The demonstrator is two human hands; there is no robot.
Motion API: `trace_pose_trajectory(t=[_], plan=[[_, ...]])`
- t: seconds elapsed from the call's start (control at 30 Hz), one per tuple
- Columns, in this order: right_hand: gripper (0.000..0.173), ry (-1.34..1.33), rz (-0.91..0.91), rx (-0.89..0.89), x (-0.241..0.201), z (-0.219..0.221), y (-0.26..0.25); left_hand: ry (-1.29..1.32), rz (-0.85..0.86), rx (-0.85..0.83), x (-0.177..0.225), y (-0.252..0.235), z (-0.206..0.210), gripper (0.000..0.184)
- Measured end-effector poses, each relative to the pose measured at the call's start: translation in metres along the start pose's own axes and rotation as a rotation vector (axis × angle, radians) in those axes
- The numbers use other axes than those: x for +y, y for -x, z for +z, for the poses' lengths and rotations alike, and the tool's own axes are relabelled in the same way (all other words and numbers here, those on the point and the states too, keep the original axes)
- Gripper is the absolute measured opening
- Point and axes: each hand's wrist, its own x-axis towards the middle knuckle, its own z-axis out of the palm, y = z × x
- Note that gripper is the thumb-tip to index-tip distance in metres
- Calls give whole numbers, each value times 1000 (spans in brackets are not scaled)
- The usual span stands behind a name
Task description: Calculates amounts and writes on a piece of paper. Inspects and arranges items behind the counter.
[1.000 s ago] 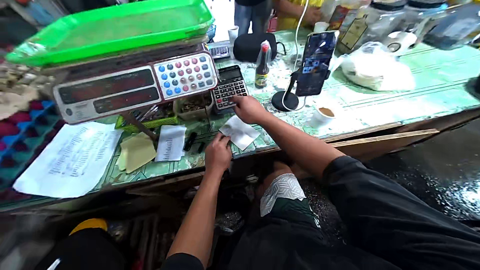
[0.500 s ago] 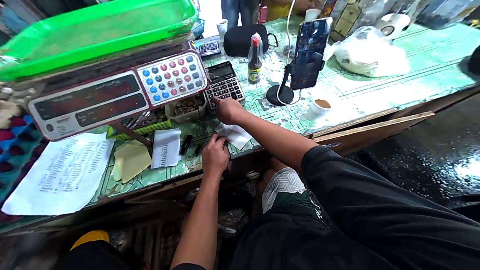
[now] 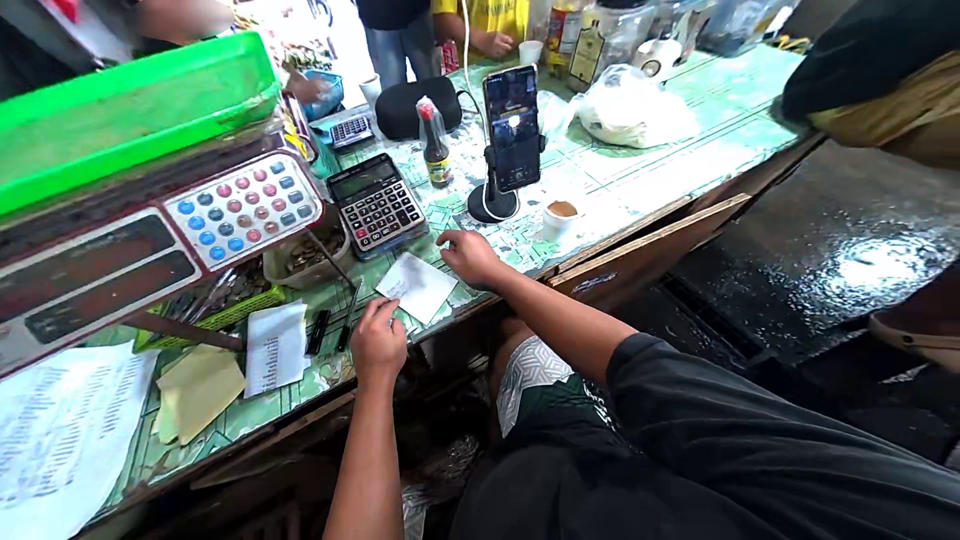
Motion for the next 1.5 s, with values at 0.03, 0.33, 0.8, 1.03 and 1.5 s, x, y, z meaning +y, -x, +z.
trace_pose_trajectory(t=[0.03,0.33,0.8,1.03,1.5], plan=[[26,-28,-18,16,7,1,2,-3,0,4,0,0,0,36],[23,-18,-52,-5,11,4,3,-11,-8,6,1,1,-1,37],[35,-40,-39,-58,8,0,4,27,-76,-87,12,1,-14,31],[31,72,-67,-24,5,6,1,41,-71,-54,3,0,-5,33],[36,256,-136,-149,-62,3,-79,9,-107,-64,5,-2,-4,30]])
